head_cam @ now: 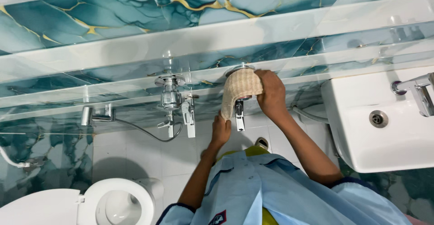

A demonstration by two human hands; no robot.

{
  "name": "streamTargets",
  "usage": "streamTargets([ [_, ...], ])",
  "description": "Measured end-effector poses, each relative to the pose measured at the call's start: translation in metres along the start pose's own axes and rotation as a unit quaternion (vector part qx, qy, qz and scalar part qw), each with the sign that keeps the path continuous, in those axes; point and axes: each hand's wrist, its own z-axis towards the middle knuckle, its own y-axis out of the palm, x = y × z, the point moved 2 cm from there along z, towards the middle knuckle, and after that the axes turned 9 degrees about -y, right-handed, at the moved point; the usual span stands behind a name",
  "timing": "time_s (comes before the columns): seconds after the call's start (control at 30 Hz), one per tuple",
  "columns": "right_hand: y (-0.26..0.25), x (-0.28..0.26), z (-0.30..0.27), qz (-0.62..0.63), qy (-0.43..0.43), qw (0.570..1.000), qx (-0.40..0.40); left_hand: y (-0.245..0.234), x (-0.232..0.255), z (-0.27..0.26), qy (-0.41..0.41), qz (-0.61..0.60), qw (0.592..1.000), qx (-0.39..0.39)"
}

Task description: The person wipes and cleans various bathroom fixtures including a faucet, shower knobs, and a hand shower using a cloth.

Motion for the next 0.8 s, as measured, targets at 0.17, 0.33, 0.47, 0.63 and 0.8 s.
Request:
streamTargets([
  [0.17, 0.043, 0.025, -0.049, -0.074, 0.095, 0.987, -0.106, -0.027, 0.044, 0.02, 0.019, -0.067, 0.996, 0.059],
  [0.33, 0.025, 0.0, -0.027, 0.018, 0.135, 0.987, -0.086, -0.01, 0.019, 0.01, -0.007, 0.01, 1.0, 0.015],
  [0.47, 0.002, -0.023, 0.008, -0.054, -0.045, 0.998, 0.009, -0.001, 0.004, -0.013, -0.077, 0.074, 0.993, -0.051],
  [0.63, 0.024, 0.011, -0.073, -0.096, 0.108, 0.982, -0.122, -0.109, 0.099, -0.028, 0.033, -0.107, 0.994, 0.009],
  [0.8, 0.028, -0.065, -0.11, 0.035, 0.055, 0.998, 0.002, -0.287, 0.142, -0.003, 0.149, -0.106, 0.944, 0.274],
])
